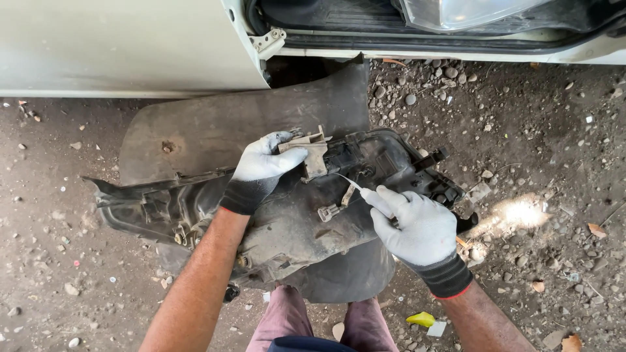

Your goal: The person holds a large black plastic car part and uses a small white tool to scrape and clean its surface. They repeatedly scrape different areas, occasionally pointing at specific spots, and place the tool inside the car's open door area.

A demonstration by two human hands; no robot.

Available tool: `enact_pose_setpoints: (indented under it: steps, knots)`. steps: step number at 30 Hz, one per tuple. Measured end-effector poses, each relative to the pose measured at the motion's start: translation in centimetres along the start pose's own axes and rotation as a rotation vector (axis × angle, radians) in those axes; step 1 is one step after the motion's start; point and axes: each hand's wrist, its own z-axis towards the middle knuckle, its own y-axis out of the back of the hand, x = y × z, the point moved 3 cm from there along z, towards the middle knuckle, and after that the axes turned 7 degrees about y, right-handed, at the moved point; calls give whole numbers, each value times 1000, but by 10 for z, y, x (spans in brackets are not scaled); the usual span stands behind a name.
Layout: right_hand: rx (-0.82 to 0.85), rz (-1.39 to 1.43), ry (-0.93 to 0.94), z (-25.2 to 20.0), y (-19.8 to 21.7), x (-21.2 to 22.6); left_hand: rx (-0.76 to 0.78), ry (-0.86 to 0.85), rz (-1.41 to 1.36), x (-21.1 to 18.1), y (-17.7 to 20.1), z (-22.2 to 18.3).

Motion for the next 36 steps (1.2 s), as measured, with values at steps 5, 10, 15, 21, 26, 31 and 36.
enact_pose_setpoints:
  steps: [5, 10, 15, 21, 26, 31, 36]
  knots:
    - [-35, 36, 44, 1, 6, 5, 8, -35, 21, 4, 2, 3]
    - [-16, 64, 51, -5, 10, 17, 41, -94, 72, 6, 2, 3]
    - [-59, -53, 158, -2, 9, 33, 61, -66, 63, 0, -2, 3]
    - [60, -184, 179, 13, -2, 45, 54, -40, 7, 2, -3, 2]
    - [49, -157, 238, 11, -1, 45, 69, -17, 7, -1, -2, 3]
    - [75, -125, 180, 9, 6, 41, 79, -32, 36, -2, -3, 2]
    - [19, 517, -75, -8, 15, 10, 137, -51, -114, 11, 1, 11]
